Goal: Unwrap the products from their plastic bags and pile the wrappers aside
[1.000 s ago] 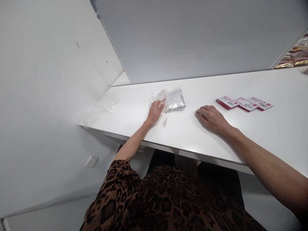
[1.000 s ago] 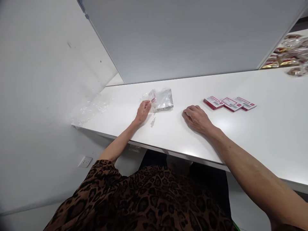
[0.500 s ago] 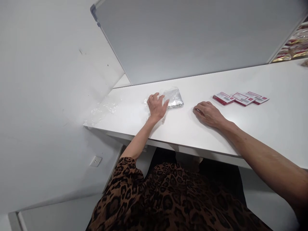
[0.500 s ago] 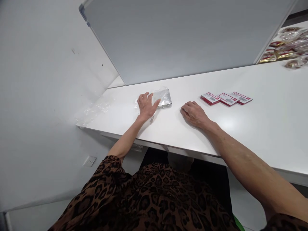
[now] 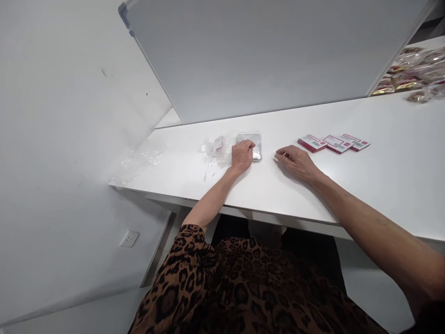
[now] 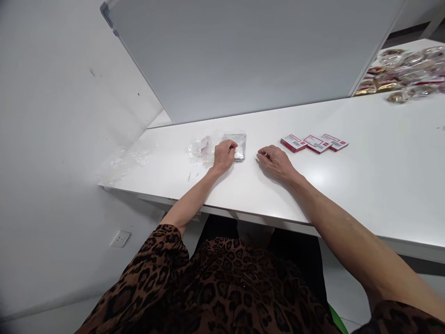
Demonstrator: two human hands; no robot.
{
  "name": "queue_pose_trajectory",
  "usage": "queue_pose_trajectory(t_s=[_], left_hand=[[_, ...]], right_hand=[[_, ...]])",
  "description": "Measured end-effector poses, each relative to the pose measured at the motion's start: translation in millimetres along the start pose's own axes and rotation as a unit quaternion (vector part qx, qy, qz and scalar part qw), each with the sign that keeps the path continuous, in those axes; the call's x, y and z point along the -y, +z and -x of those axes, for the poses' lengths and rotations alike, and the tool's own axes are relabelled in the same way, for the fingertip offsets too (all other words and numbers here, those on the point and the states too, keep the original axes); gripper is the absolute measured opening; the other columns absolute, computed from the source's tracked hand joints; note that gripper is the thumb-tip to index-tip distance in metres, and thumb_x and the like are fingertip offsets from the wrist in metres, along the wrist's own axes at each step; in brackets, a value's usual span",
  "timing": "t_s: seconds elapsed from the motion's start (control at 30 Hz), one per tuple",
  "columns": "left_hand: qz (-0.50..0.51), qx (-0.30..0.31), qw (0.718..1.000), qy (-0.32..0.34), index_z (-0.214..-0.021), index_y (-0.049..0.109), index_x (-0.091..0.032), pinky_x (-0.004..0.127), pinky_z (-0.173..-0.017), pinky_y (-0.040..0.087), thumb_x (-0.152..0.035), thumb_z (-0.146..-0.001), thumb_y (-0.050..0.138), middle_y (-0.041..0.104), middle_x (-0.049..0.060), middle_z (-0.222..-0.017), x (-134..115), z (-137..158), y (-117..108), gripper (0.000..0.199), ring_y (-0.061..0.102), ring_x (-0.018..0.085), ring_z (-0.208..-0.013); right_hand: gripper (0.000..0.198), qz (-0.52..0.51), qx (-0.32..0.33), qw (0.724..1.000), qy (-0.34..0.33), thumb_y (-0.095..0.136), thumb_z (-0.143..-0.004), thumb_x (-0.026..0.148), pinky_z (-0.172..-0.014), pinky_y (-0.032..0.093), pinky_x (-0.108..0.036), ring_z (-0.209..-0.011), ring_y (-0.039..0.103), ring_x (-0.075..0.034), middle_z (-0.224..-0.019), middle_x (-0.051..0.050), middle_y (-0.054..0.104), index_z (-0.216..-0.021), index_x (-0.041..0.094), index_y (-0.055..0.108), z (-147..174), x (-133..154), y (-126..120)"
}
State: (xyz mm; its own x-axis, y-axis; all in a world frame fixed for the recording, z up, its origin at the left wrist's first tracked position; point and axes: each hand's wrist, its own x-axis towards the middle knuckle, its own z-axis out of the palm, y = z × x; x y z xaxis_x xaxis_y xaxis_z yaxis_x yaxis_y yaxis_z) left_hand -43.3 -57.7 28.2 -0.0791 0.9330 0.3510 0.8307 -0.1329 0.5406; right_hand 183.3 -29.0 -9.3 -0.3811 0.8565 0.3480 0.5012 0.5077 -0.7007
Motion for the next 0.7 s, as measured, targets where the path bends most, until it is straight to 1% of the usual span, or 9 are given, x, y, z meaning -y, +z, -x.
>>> queue_pose_trajectory(t_s=[0.07,0.13,0.2,0.27,0.37,0.47,0.57,0.63,0.7], left_hand=[[0.081,-0.002,0.997,-0.009,-0.095,0.066,-0.023,0.035,-0.099,0.055,-0.005,-0.095,0.047,0.077,0.005,-0.107,6.9,4.9,-4.0,0.026,0.070,0.018,-0.100],[0.149,0.015,0.989,-0.019,-0.095,0.066,-0.023,0.031,-0.091,0.056,-0.006,-0.094,0.049,0.076,0.003,-0.103,15.2,10.0,-10.3,0.024,0.069,0.015,-0.093],[0.189,0.042,0.981,-0.011,-0.097,0.067,-0.023,0.028,-0.089,0.056,-0.009,-0.095,0.053,0.076,0.002,-0.100,21.8,16.4,-17.9,0.019,0.069,0.014,-0.091],[0.199,0.042,0.979,0.010,-0.104,0.069,-0.022,0.029,-0.094,0.056,-0.018,-0.099,0.058,0.077,0.004,-0.106,25.4,23.2,-26.6,0.012,0.070,0.015,-0.097],[0.124,-0.018,0.992,0.024,-0.118,0.070,-0.022,0.036,-0.113,0.051,-0.032,-0.106,0.060,0.076,0.009,-0.126,28.0,30.1,-41.6,0.019,0.069,0.021,-0.120],[-0.027,-0.064,0.997,-0.037,-0.132,0.069,-0.024,0.047,-0.124,0.040,-0.032,-0.107,0.059,0.071,0.012,-0.145,34.4,30.0,-56.6,0.028,0.057,0.029,-0.143],[-0.128,-0.037,0.983,-0.128,-0.143,0.065,-0.027,0.052,-0.122,0.040,-0.030,-0.106,0.057,0.067,0.013,-0.152,48.1,25.3,-68.7,0.038,0.054,0.034,-0.146],[-0.153,-0.009,0.974,-0.164,-0.144,0.064,-0.029,0.053,-0.120,0.040,-0.031,-0.107,0.054,0.069,0.013,-0.147,58.9,22.3,-74.3,0.039,0.057,0.034,-0.142],[-0.168,-0.014,0.967,-0.189,-0.142,0.066,-0.030,0.053,-0.120,0.039,-0.031,-0.107,0.053,0.069,0.014,-0.146,67.6,21.0,-77.5,0.038,0.057,0.035,-0.140]], right_hand=[[0.033,0.000,0.004,1.000,0.011,0.055,-0.093,0.046,-0.090,0.056,-0.054,-0.091,0.068,-0.032,-0.109,-0.017,0.074,-0.101,0.021,0.075,0.6,0.6,-0.9],[0.034,-0.001,0.007,1.000,0.020,0.055,-0.093,0.049,-0.091,0.056,-0.054,-0.092,0.067,-0.032,-0.108,-0.016,0.074,-0.100,0.022,0.075,1.2,0.4,-0.7],[0.036,-0.015,-0.002,0.999,0.040,0.057,-0.092,0.052,-0.091,0.056,-0.053,-0.090,0.066,-0.031,-0.106,-0.014,0.074,-0.103,0.022,0.074,1.3,-0.3,-0.5],[0.039,-0.039,-0.015,0.997,0.070,0.061,-0.090,0.054,-0.090,0.057,-0.050,-0.089,0.066,-0.029,-0.106,-0.013,0.074,-0.109,0.022,0.074,-0.5,-0.7,-1.2],[0.049,-0.076,-0.022,0.991,0.111,0.067,-0.088,0.057,-0.087,0.059,-0.048,-0.095,0.066,-0.029,-0.118,-0.014,0.073,-0.122,0.021,0.070,-10.3,1.4,-2.9],[0.064,-0.068,-0.010,0.992,0.109,0.072,-0.085,0.050,-0.096,0.059,-0.053,-0.113,0.065,-0.035,-0.142,-0.019,0.064,-0.141,0.021,0.062,-29.4,8.5,1.3],[0.076,-0.027,0.009,0.995,0.100,0.069,-0.083,0.037,-0.111,0.051,-0.060,-0.134,0.056,-0.041,-0.157,-0.023,0.053,-0.156,0.018,0.053,-50.9,18.1,15.8],[0.081,-0.017,0.018,0.994,0.105,0.066,-0.084,0.031,-0.120,0.044,-0.059,-0.144,0.048,-0.042,-0.162,-0.023,0.048,-0.161,0.015,0.046,-61.4,22.8,28.3],[0.081,-0.020,0.026,0.995,0.098,0.064,-0.087,0.029,-0.127,0.036,-0.057,-0.152,0.041,-0.041,-0.165,-0.022,0.044,-0.163,0.014,0.043,-67.1,23.8,39.4]])
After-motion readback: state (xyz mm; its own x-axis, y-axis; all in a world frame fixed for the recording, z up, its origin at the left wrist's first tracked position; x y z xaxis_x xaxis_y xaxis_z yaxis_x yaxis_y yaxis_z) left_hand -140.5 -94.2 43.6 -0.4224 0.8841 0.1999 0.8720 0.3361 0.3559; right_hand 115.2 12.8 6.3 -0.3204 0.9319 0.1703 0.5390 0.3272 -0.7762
